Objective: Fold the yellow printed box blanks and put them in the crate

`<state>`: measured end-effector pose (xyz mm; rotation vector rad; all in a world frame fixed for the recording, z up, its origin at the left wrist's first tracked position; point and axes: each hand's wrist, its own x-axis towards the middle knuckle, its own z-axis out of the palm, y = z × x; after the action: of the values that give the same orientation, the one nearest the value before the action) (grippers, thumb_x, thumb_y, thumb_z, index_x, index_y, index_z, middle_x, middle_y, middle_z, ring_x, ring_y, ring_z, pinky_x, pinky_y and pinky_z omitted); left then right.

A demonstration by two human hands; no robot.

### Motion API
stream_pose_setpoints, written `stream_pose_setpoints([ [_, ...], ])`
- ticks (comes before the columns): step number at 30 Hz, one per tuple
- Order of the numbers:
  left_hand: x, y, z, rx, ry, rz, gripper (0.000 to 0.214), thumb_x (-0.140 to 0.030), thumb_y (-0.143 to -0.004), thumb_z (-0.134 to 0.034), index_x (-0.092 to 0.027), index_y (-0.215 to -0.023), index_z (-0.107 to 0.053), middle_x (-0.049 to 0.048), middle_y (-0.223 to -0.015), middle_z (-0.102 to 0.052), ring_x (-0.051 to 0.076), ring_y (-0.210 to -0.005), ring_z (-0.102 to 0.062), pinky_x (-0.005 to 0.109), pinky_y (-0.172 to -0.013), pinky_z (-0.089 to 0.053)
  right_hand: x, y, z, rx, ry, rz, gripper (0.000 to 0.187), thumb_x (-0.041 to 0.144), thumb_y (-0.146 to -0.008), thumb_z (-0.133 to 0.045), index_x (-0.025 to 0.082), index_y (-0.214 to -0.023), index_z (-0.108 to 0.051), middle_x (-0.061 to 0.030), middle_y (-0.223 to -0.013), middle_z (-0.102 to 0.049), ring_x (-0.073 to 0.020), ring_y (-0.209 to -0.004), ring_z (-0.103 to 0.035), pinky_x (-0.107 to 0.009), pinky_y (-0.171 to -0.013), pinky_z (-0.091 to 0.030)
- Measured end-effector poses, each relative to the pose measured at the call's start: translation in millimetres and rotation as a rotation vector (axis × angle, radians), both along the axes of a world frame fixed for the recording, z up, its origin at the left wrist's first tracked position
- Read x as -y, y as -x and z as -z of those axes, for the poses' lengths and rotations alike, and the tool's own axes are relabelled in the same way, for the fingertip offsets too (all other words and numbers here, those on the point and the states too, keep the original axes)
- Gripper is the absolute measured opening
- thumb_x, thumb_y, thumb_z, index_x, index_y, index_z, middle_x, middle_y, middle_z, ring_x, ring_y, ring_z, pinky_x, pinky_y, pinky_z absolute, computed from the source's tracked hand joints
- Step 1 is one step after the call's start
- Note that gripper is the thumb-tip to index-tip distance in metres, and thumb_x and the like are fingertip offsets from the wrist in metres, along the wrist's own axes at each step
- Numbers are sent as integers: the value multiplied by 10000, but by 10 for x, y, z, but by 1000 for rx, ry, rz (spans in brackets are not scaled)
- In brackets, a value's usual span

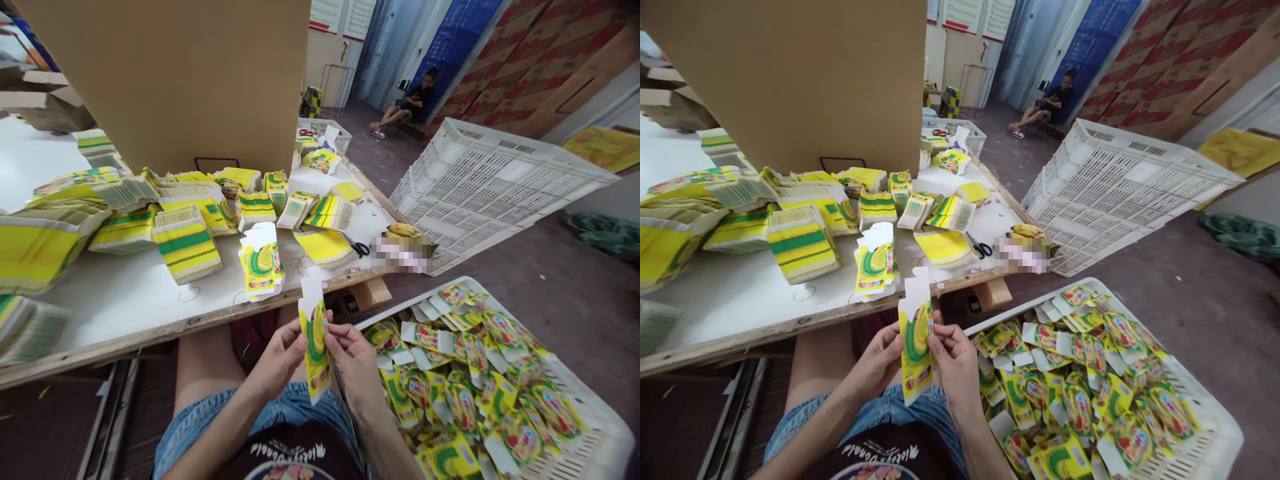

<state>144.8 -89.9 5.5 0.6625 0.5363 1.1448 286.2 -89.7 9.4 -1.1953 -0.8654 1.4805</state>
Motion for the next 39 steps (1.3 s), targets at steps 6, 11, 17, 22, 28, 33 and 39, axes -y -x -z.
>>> stream_pose_setpoints([
  [6,-15,-67,59,-63,52,-104,443,-408,-747,-773,-145,-1098,-713,129,-1033,-754,281,-1017,-681,381,-934,-505,18,-61,-61,83,-3,-34,359,424,-704,-812,165,-933,-713,-80,-910,-757,-224,-842,-687,-349,-790,-540],
  [11,-40,-135,72,-236,104,-251,384,-404,-776,-738,-140,-1042,-656,95,-966,-752,247,-930,-698,326,-801,-543,60,-30,2,254,-44,-47,301,454,-805,-708,163,-764,-642,-43,-714,-700,-192,-659,-637,-304,-624,-518],
  [17,5,-56,29,-404,-44,-189,697,-276,-834,-694,-246,-1405,-296,96,-1105,-704,213,-955,-692,306,-826,-522,8,-98,13,250,-226,3,442,325,-837,-704,243,-1228,-513,-71,-1087,-686,-202,-912,-657,-323,-813,-524],
  [22,0,60,-33,-269,-62,11,697,-250,-815,-714,-237,-1407,-348,105,-1121,-701,232,-972,-687,337,-863,-519,-69,-310,-103,161,-276,-246,410,316,-889,-646,262,-1270,-506,-62,-1076,-662,-186,-911,-633,-309,-818,-508],
  [28,13,69,-13,-214,-2,129,481,-180,-682,-825,-195,-1054,-521,21,-865,-703,145,-718,-665,223,-644,-507,-99,-439,-164,279,-242,-386,202,375,-942,-554,200,-870,-625,1,-731,-578,-139,-657,-546,-239,-600,-431],
  [33,44,30,-10,-214,-22,93,647,-186,-753,-774,-257,-1270,-392,23,-935,-692,150,-781,-668,255,-716,-514,-137,-383,-135,351,-344,-237,149,347,-921,-589,218,-960,-653,-30,-853,-643,-171,-788,-601,-270,-728,-473],
  [39,38,22,12,-316,-91,100,519,-223,-806,-716,-213,-1282,-511,97,-1122,-681,217,-951,-672,299,-799,-519,-169,-465,-119,449,-426,-248,243,382,-929,-559,237,-1049,-713,-88,-1078,-661,-238,-1037,-603,-348,-902,-464],
])
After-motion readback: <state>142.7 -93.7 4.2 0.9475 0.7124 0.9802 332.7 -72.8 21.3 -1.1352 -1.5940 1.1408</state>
